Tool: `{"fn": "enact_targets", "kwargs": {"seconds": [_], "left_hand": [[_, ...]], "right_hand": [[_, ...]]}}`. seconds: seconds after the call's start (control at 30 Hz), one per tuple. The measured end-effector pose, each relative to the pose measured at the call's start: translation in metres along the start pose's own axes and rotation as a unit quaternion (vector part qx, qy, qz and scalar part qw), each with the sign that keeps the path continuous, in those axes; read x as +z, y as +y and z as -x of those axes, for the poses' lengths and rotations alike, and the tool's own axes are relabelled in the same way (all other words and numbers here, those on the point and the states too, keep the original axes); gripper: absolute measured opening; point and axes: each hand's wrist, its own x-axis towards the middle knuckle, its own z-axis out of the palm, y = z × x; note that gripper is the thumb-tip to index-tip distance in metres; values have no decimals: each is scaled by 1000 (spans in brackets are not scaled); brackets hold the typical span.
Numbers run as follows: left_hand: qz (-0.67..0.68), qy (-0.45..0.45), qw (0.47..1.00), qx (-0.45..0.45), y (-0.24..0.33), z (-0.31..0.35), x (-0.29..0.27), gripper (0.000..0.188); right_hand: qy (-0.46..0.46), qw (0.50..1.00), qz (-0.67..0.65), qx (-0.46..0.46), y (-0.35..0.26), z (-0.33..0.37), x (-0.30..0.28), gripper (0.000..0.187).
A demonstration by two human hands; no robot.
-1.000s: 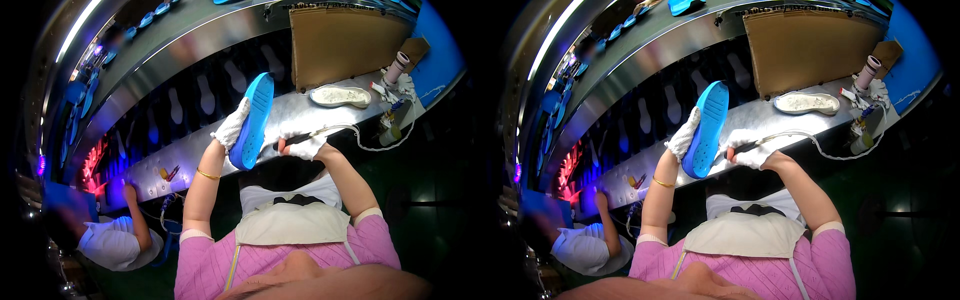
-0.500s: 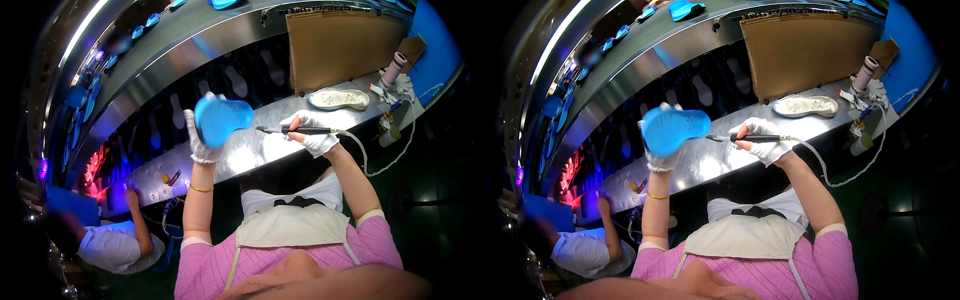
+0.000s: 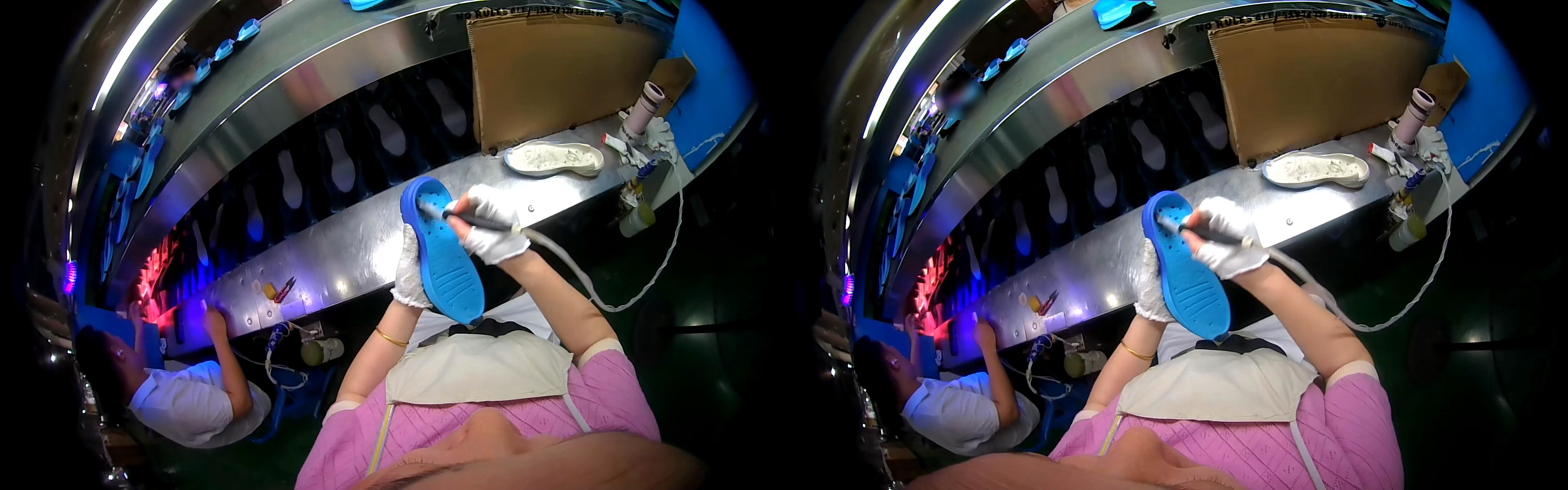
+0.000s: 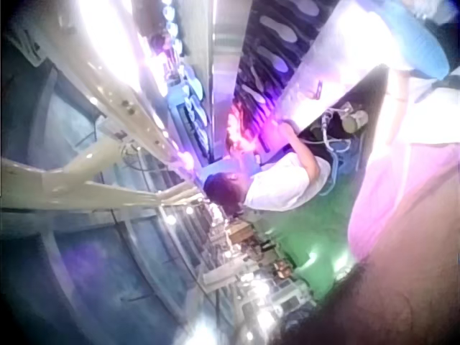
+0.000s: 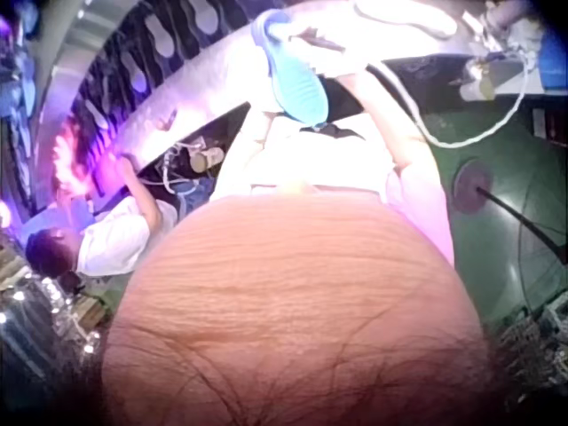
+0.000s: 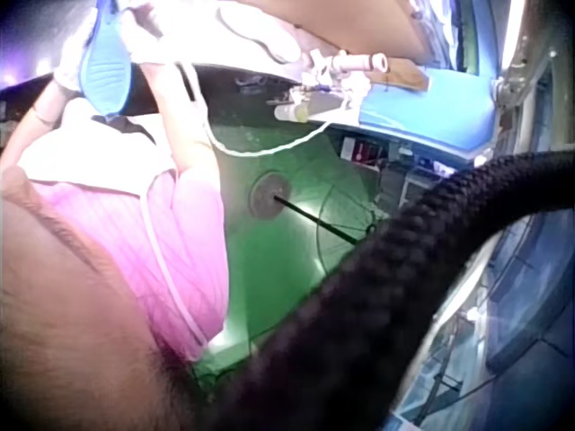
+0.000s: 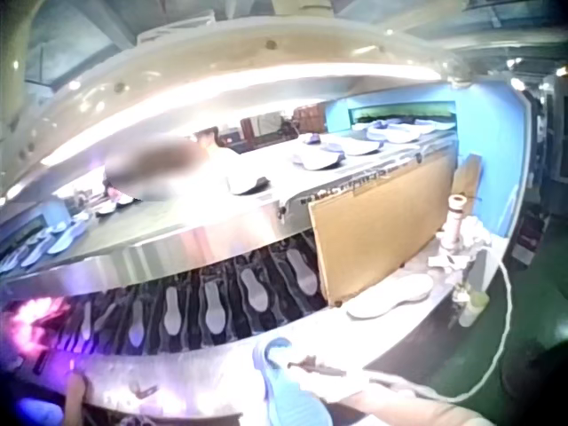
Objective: The person cleans blue shoe insoles by applying a liquid with a small brush and then wipes the surface with a white cloth before placing the insoles on a conveyor belt.
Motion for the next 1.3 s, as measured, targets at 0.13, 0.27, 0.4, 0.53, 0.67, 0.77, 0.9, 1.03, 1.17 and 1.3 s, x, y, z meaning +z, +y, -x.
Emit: {"fn": "enact_targets", "kwargs": {"seconds": [0.13,0.27,0.4,0.53,0.67,0.77,0.9,1.03,1.17,1.3], "left_hand": [[82,12,997,10,1,-2,-8,73],[78,51,995,43,6,-6,-4,70],[101,24,992,71,12,-13,-14,69],[87,12,992,94,20,-16,-21,65],[79,65,989,106,26,-19,-18,63],[107,17,989,105,35,-20,-26,62],[115,-22,988,96,41,-20,-21,63],[44,51,994,90,47,-20,-19,67],[164,10,985,56,38,-3,9,82],[104,-3,992,69,18,6,10,88]], "right_hand": [[-91,989,-74,95,-14,18,5,17],[-41,997,10,67,-1,17,5,17],[-110,983,121,-85,-24,18,14,19],[-106,987,48,108,-28,21,11,17],[-177,965,165,-102,-19,21,12,15],[-173,970,-40,167,-18,33,12,14],[-144,980,134,-10,-29,28,6,17],[-208,973,35,91,-39,31,10,14],[-91,978,-36,185,-14,22,-7,8],[-65,976,-58,202,-18,17,-14,9]]}}
